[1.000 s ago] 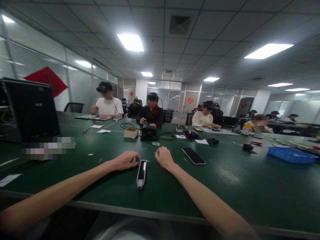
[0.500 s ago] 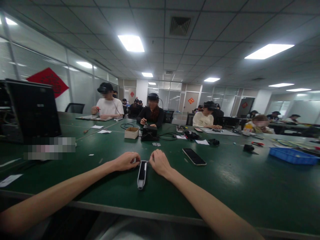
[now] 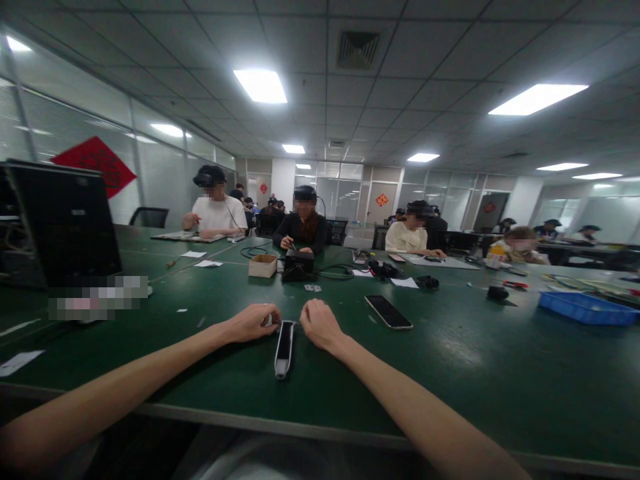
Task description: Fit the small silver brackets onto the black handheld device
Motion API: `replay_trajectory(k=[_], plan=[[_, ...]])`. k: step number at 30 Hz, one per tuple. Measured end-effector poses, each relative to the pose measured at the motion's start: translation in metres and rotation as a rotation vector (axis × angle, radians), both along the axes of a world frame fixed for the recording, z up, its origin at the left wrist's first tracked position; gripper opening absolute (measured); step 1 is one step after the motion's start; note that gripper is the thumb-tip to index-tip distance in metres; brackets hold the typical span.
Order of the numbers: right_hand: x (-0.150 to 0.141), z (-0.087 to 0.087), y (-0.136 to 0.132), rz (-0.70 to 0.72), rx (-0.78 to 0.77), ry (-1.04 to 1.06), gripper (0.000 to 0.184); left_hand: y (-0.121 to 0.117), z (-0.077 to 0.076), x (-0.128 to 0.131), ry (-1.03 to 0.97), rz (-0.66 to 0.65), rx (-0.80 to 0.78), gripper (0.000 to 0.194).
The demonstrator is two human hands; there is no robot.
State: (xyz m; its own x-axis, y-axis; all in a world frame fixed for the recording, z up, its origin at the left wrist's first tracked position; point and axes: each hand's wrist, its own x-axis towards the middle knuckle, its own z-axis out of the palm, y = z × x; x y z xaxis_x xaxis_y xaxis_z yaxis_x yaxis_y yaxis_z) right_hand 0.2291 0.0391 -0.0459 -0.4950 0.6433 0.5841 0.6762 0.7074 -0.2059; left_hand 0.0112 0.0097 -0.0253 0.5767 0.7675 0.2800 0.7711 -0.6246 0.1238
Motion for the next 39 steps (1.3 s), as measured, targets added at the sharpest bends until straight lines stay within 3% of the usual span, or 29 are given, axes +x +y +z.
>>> replay_trajectory(k=[5, 13, 39], plan=[[0.006, 0.001, 0.005, 0.038, -0.062, 0.031, 0.011, 0.000, 0.000, -0.001, -0.005, -0.006, -0.004, 0.017], [0.015, 0.009, 0.001, 0.212, -0.238, 0.016, 0.010, 0.001, 0.002, -0.002, 0.031, 0.004, -0.015, 0.019], [0.021, 0.010, 0.002, 0.272, -0.431, 0.128, 0.016, 0.000, 0.000, -0.004, 0.041, -0.024, 0.026, 0.014]])
